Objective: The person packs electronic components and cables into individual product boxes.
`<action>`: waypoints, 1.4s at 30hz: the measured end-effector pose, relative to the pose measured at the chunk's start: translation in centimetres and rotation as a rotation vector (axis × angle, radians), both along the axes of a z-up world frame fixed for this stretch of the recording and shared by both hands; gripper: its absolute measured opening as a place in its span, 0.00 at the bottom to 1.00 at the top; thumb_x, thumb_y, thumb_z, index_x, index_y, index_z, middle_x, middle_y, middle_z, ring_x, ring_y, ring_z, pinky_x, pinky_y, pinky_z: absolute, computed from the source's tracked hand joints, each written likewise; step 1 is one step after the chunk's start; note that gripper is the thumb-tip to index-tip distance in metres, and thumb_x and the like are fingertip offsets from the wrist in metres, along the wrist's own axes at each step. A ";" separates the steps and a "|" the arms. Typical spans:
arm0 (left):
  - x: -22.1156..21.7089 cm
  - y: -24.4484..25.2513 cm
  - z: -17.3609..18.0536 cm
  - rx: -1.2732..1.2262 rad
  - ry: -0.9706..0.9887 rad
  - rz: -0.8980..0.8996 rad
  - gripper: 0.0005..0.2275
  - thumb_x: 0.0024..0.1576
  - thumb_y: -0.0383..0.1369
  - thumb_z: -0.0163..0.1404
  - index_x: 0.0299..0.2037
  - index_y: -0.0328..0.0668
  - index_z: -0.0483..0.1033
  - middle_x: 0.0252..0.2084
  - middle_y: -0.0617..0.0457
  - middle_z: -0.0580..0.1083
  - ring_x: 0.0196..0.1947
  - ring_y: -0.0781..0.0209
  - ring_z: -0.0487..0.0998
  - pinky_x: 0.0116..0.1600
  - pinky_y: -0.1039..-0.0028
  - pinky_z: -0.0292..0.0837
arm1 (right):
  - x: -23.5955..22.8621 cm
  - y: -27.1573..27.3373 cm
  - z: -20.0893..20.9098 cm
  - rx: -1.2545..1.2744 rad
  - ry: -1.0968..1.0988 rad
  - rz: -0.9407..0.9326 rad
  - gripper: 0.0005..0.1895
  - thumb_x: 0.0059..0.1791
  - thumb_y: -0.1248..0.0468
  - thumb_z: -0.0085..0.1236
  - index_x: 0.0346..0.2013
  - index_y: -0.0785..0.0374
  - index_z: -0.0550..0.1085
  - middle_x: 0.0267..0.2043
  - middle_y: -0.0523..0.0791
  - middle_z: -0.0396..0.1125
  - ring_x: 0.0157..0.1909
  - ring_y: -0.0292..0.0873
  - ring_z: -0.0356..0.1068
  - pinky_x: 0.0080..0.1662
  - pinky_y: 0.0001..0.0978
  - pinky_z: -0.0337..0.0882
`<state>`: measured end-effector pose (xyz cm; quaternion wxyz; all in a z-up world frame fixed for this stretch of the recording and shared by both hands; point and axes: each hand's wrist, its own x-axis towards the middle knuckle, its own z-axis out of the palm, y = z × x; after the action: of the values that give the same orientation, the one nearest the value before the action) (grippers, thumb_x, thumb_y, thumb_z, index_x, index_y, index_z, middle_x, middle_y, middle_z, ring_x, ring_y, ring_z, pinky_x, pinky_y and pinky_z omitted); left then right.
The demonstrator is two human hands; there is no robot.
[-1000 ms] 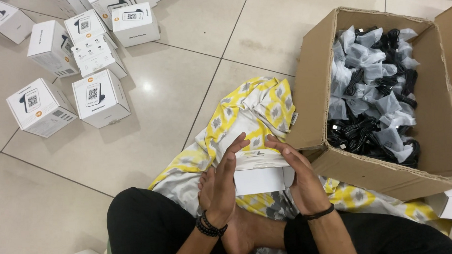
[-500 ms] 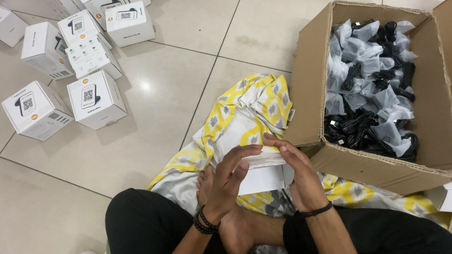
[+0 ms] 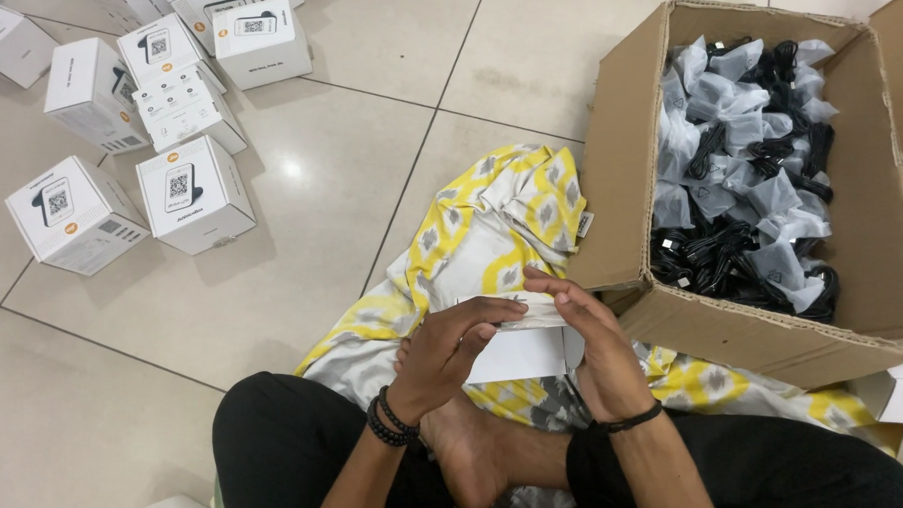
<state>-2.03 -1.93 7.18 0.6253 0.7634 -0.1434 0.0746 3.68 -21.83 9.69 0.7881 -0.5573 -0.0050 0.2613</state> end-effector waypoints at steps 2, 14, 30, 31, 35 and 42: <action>-0.1 -0.2 0.1 -0.022 0.009 0.016 0.17 0.69 0.41 0.41 0.55 0.36 0.78 0.55 0.49 0.80 0.57 0.57 0.81 0.61 0.70 0.76 | 0.0 0.1 0.1 -0.011 0.002 -0.009 0.20 0.54 0.57 0.46 0.52 0.66 0.76 0.69 0.48 0.65 0.69 0.45 0.63 0.66 0.37 0.61; -0.7 -1.4 -0.1 -0.192 0.078 0.115 0.22 0.70 0.45 0.36 0.55 0.34 0.78 0.56 0.48 0.80 0.59 0.57 0.79 0.66 0.70 0.71 | 0.0 0.1 0.2 -0.046 -0.009 -0.015 0.18 0.54 0.59 0.45 0.51 0.65 0.76 0.70 0.47 0.65 0.71 0.44 0.61 0.69 0.38 0.57; 0.5 -0.7 -6.3 0.178 -0.002 0.318 0.33 0.67 0.37 0.41 0.78 0.39 0.37 0.80 0.42 0.45 0.80 0.49 0.45 0.78 0.60 0.44 | 2.4 1.3 -11.9 -0.163 -0.464 -0.112 0.39 0.53 0.58 0.48 0.76 0.63 0.48 0.81 0.50 0.43 0.80 0.47 0.41 0.74 0.38 0.41; 0.5 -1.0 -6.0 0.181 0.201 0.354 0.33 0.65 0.41 0.40 0.78 0.47 0.37 0.81 0.47 0.46 0.79 0.51 0.47 0.75 0.59 0.43 | 2.6 1.1 -11.7 -0.165 -0.410 -0.070 0.41 0.52 0.55 0.48 0.77 0.62 0.49 0.80 0.50 0.45 0.80 0.48 0.42 0.73 0.39 0.42; 0.0 -1.7 -4.6 0.260 0.642 0.387 0.33 0.61 0.52 0.34 0.76 0.66 0.37 0.81 0.59 0.46 0.73 0.53 0.58 0.72 0.59 0.49 | 2.4 0.4 -11.3 -0.221 -0.279 -0.001 0.43 0.50 0.50 0.49 0.77 0.58 0.48 0.79 0.48 0.47 0.79 0.47 0.42 0.73 0.40 0.41; -1.7 -5.6 -0.9 0.506 0.963 0.530 0.35 0.61 0.57 0.37 0.80 0.75 0.39 0.77 0.45 0.51 0.74 0.45 0.55 0.75 0.59 0.50 | 0.4 -1.8 -2.2 -0.343 0.186 0.130 0.43 0.47 0.49 0.53 0.75 0.42 0.48 0.70 0.42 0.56 0.67 0.46 0.59 0.58 0.53 0.68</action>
<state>-3.73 -7.51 6.27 0.3790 0.8462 0.3376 -0.1623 4.05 -23.61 7.53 0.6601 -0.6555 0.0763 0.3587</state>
